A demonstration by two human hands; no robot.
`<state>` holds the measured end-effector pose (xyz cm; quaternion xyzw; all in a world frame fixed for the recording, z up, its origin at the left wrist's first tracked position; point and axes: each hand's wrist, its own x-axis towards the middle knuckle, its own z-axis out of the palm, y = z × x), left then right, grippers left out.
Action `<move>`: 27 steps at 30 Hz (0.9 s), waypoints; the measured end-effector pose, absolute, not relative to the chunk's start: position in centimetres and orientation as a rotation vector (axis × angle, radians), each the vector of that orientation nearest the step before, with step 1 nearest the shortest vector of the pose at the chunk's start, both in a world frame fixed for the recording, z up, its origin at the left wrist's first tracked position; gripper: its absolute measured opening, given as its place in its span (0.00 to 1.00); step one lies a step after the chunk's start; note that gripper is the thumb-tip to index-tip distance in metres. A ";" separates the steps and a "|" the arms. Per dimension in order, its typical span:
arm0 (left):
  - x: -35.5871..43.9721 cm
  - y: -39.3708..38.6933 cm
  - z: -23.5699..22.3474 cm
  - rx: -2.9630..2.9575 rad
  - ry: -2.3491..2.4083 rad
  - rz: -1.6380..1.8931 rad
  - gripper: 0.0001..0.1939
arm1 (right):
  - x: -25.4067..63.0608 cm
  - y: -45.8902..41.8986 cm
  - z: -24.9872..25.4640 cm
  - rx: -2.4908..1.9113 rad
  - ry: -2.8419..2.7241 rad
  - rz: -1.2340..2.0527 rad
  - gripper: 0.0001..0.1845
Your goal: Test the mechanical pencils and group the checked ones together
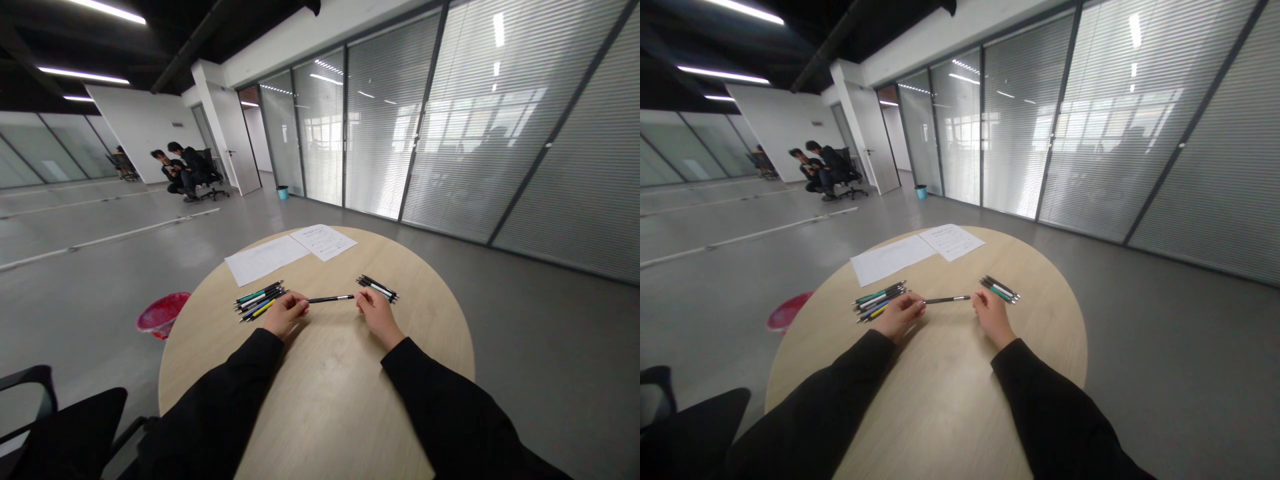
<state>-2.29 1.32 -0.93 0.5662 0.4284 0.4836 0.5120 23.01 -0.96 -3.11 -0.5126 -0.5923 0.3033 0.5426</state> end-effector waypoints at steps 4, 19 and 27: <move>-2.3 1.4 -1.1 1.372 1.017 1.168 0.19 | 23.0 -0.7 -3.3 -1.218 -1.383 0.731 0.16; -2.2 1.0 -0.5 1.395 1.014 1.173 0.19 | 23.1 0.0 -4.3 -1.142 -1.280 0.797 0.15; -2.4 1.4 -1.1 1.394 1.019 1.167 0.19 | 23.1 -0.1 -4.2 -1.161 -1.301 0.758 0.13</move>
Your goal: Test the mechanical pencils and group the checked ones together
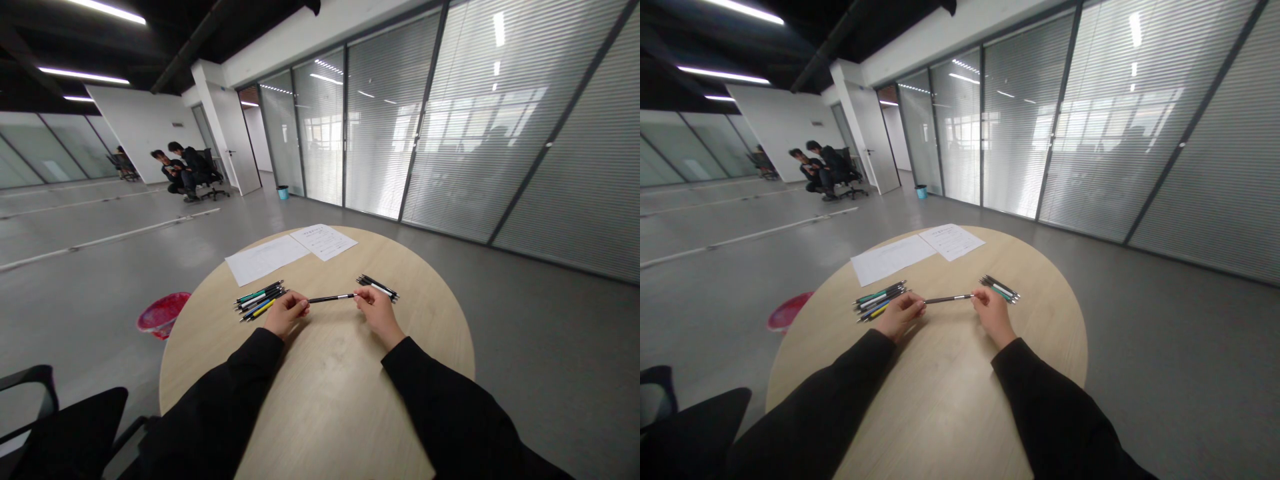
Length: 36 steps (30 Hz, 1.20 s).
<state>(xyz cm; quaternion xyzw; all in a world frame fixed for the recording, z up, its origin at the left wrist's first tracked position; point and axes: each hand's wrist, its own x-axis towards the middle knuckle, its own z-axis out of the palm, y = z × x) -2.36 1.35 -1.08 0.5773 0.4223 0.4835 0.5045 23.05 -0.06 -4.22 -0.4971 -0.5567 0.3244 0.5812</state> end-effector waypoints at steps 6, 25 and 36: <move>-2.3 1.4 -1.1 1.389 0.999 1.167 0.18 | 23.0 -0.4 -3.7 -1.170 -1.309 0.747 0.12; -2.2 1.3 -1.0 1.336 1.038 1.176 0.20 | 23.0 -0.6 -3.4 -1.181 -1.311 0.789 0.11; -2.5 1.6 -1.4 1.334 1.017 1.182 0.19 | 23.1 -0.5 -3.6 -1.172 -1.314 0.804 0.13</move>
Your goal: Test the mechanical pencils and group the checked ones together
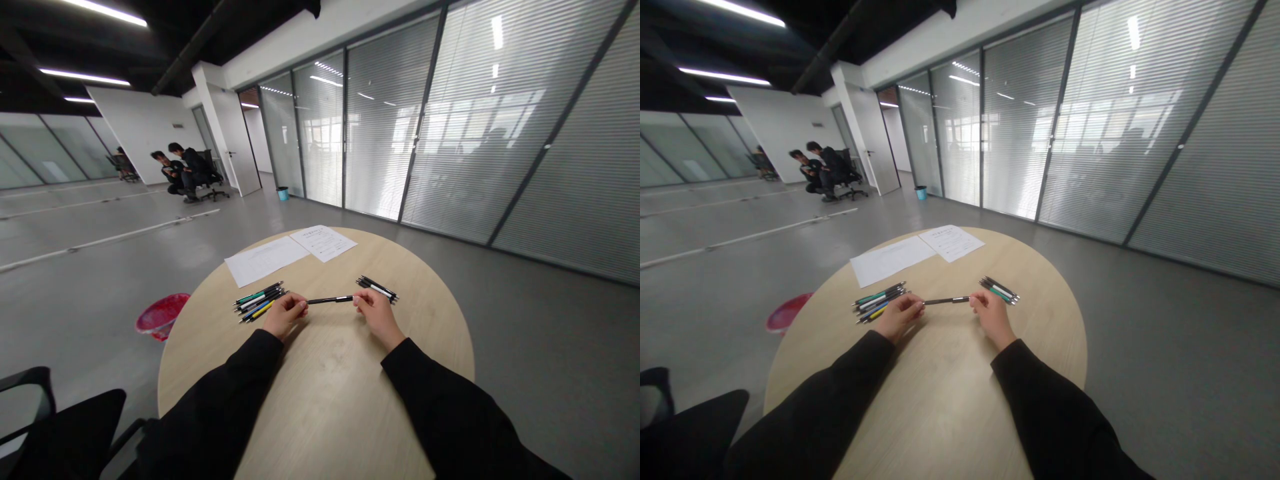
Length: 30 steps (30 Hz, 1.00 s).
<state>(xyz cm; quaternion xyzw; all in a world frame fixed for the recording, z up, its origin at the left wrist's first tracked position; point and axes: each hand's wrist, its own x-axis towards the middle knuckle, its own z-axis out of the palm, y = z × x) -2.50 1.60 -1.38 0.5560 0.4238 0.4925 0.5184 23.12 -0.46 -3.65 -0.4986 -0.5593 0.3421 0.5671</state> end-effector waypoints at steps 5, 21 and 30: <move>-2.6 1.8 -1.7 1.317 1.009 1.198 0.19 | 23.1 -0.5 -3.6 -1.168 -1.317 0.817 0.14; -2.5 1.8 -1.7 1.316 0.995 1.212 0.19 | 23.1 -0.6 -3.6 -1.141 -1.318 0.854 0.15; -2.6 1.8 -1.6 1.316 0.986 1.204 0.19 | 23.1 -0.5 -3.6 -1.139 -1.330 0.830 0.15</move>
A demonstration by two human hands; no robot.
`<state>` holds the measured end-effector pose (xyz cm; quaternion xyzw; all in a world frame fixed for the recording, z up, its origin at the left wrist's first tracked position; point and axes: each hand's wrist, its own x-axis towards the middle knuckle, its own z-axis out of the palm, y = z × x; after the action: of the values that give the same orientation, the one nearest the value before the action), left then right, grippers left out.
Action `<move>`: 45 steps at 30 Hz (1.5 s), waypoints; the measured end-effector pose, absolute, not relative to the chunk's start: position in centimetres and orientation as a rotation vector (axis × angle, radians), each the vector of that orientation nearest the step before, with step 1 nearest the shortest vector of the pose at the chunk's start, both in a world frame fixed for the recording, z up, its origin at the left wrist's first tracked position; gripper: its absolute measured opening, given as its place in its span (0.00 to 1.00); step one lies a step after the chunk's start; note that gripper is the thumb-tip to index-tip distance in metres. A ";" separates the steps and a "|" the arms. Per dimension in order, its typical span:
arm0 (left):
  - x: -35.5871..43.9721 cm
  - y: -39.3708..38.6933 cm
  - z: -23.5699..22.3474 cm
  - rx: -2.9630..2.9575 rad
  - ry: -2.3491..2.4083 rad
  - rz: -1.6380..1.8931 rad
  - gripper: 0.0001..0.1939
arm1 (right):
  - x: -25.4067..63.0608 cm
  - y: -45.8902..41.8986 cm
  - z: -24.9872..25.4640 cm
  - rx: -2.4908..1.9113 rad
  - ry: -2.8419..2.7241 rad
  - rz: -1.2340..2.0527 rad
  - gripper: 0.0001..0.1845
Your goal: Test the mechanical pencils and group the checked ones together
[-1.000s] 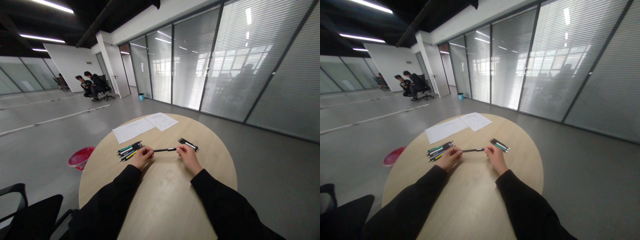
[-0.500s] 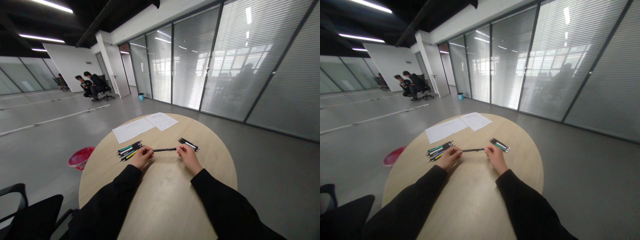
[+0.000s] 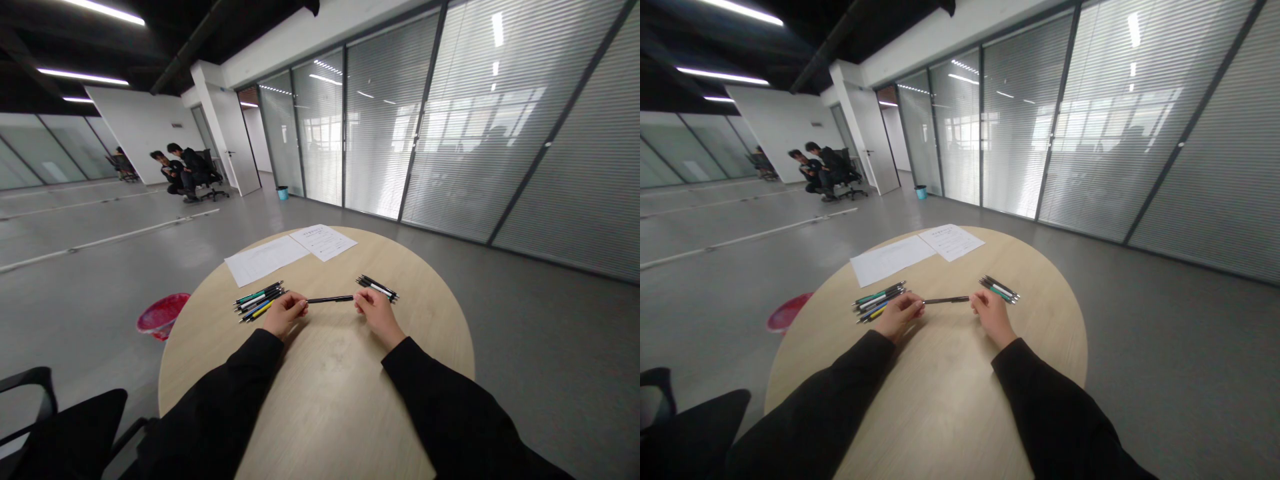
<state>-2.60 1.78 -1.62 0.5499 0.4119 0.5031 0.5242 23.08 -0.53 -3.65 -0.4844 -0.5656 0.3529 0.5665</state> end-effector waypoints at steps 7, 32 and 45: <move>-2.5 1.7 -1.5 1.288 0.996 1.209 0.20 | 22.9 -0.6 -3.5 -1.140 -1.315 0.853 0.15; -2.5 1.5 -1.1 1.308 0.999 1.198 0.20 | 23.1 -1.0 -2.9 -1.192 -1.422 0.773 0.16; -2.6 1.8 -1.6 1.306 1.000 1.206 0.20 | 23.0 -0.9 -3.2 -1.215 -1.424 0.748 0.16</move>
<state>-2.61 1.82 -1.63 0.5457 0.4178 0.5037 0.5234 23.01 -0.89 -3.18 -0.5098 -0.5974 0.3140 0.5335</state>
